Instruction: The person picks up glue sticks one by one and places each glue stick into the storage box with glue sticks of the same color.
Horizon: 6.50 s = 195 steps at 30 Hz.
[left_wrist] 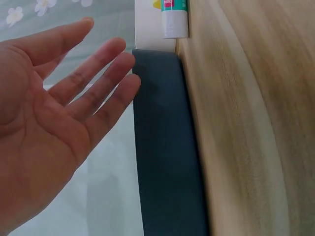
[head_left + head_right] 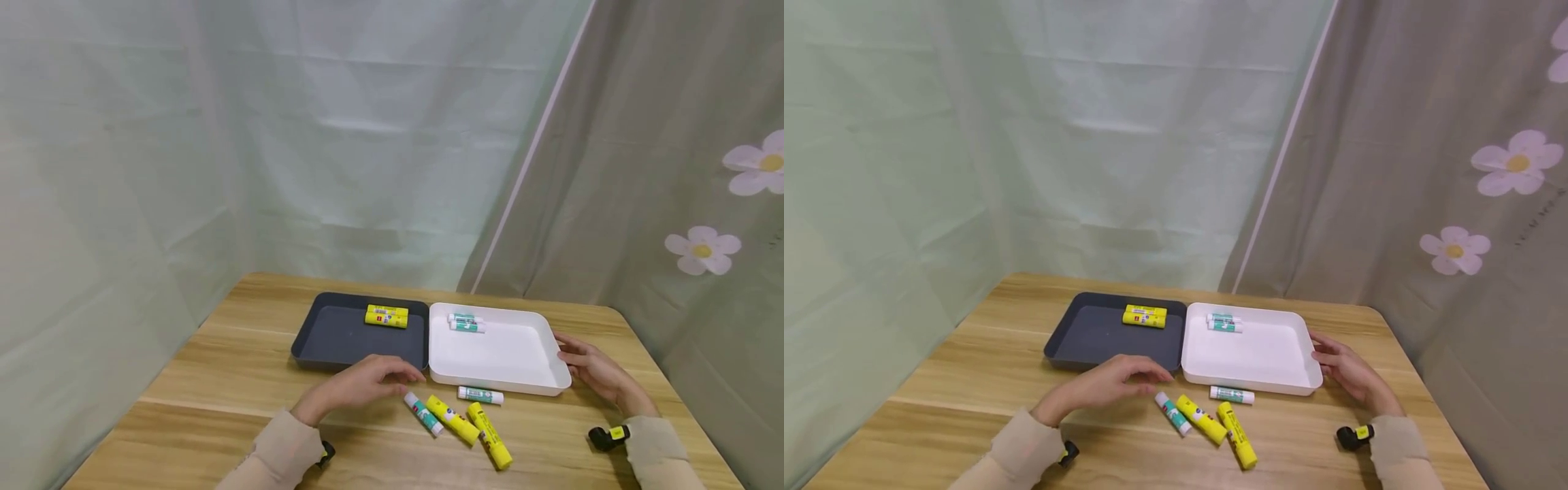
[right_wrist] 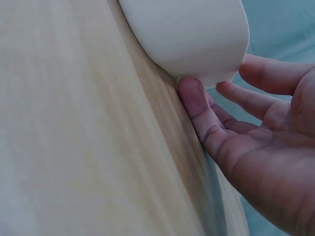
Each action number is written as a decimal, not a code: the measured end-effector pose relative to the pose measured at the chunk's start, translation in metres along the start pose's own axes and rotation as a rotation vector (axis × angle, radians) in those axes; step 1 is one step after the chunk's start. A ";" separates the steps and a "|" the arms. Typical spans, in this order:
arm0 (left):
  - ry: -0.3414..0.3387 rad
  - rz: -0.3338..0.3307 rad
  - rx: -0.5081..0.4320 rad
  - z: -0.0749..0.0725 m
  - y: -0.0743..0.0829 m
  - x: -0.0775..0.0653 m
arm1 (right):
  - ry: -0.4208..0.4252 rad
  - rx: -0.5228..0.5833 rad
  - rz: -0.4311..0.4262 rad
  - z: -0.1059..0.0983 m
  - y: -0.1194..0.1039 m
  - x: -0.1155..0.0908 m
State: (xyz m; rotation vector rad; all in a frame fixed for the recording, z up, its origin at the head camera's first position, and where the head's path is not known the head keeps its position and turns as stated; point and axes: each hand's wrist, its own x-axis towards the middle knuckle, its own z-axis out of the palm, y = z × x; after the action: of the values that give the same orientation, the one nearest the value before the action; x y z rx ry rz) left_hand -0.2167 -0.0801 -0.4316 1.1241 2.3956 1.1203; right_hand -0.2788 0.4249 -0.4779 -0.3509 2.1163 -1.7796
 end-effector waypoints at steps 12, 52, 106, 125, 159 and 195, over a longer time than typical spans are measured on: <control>-0.049 -0.036 0.118 0.013 -0.001 0.001 | -0.011 0.004 0.002 -0.002 0.001 0.001; -0.192 -0.059 0.117 0.028 0.000 -0.001 | 0.011 -0.042 0.039 -0.002 0.001 0.001; -0.153 -0.069 0.145 0.015 0.005 -0.006 | 0.027 -0.042 0.049 0.001 0.000 0.001; -0.029 -0.065 -0.039 0.010 -0.004 0.000 | 0.027 -0.048 0.052 0.000 0.000 0.000; 0.007 -0.032 0.056 -0.035 0.017 0.067 | 0.012 -0.034 0.031 0.000 0.002 0.001; -0.009 -0.059 0.148 -0.040 0.026 0.140 | 0.020 -0.025 0.034 0.002 0.000 0.001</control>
State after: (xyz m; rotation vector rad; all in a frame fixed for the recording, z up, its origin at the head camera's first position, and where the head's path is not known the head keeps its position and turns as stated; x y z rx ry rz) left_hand -0.3166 0.0128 -0.3750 1.0919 2.5222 0.9311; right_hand -0.2787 0.4233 -0.4785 -0.3030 2.1467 -1.7458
